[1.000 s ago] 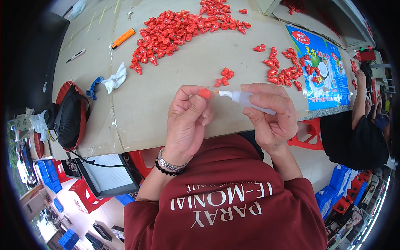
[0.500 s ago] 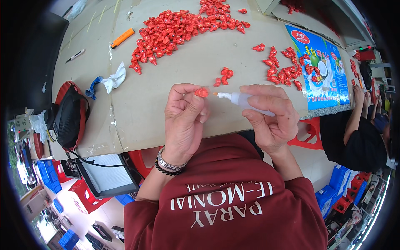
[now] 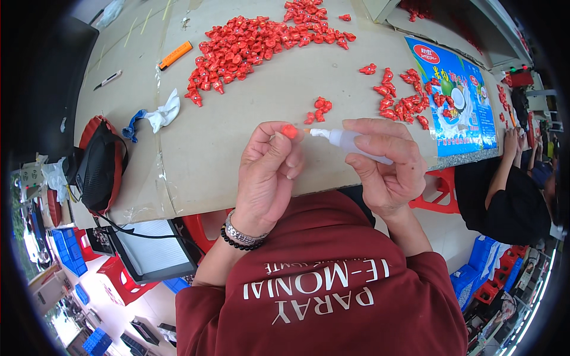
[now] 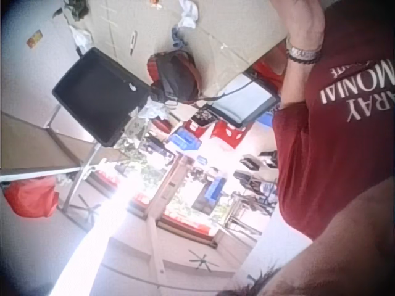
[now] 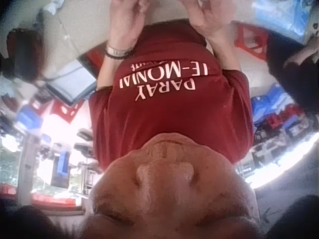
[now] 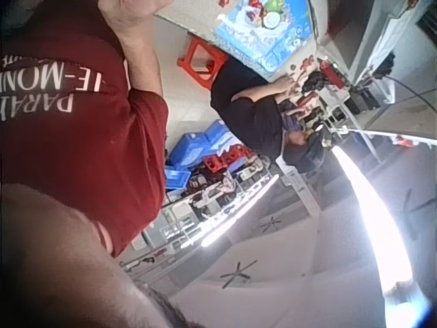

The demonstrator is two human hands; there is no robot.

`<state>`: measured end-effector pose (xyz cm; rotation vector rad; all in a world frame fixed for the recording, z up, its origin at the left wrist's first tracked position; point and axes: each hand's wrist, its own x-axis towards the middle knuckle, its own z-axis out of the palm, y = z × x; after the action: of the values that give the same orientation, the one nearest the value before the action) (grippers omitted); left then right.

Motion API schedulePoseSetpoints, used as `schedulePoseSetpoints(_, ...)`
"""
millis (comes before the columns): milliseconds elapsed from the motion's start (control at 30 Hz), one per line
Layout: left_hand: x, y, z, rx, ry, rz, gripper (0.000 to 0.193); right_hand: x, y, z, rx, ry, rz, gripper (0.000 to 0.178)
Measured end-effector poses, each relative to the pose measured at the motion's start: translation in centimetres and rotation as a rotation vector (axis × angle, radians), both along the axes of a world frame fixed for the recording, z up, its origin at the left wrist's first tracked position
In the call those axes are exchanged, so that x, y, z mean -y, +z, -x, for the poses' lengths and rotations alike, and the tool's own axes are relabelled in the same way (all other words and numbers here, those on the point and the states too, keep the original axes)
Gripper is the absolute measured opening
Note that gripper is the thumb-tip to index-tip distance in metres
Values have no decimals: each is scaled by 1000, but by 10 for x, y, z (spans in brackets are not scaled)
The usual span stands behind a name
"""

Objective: The person repeatedly picks up small red candies from a table, uses a syringe to inject a liquid into each one, and then places the filled candies into a pile. The process is continuous and repetitive throughout the clip.

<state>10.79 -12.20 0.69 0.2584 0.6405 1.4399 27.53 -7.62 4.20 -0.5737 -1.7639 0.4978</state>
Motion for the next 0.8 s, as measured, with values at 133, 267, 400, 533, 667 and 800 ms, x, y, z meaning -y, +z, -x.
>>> schedulePoseSetpoints(133,0,2,0,21,-8,12,12,-1,-1,1,18,1,3,25)
schedulePoseSetpoints(267,0,4,1,38,-18,22,12,-2,-1,2,23,2,-4,26)
schedulePoseSetpoints(400,1,5,0,53,-28,27,12,-2,-2,2,22,2,-14,26)
schedulePoseSetpoints(533,0,3,1,64,-47,15,13,-2,0,2,33,4,-13,27)
schedulePoseSetpoints(667,0,2,2,67,-51,9,14,-1,0,3,33,5,13,26)
schedulePoseSetpoints(800,1,3,2,71,-48,26,14,-1,-1,0,-94,42,130,30)
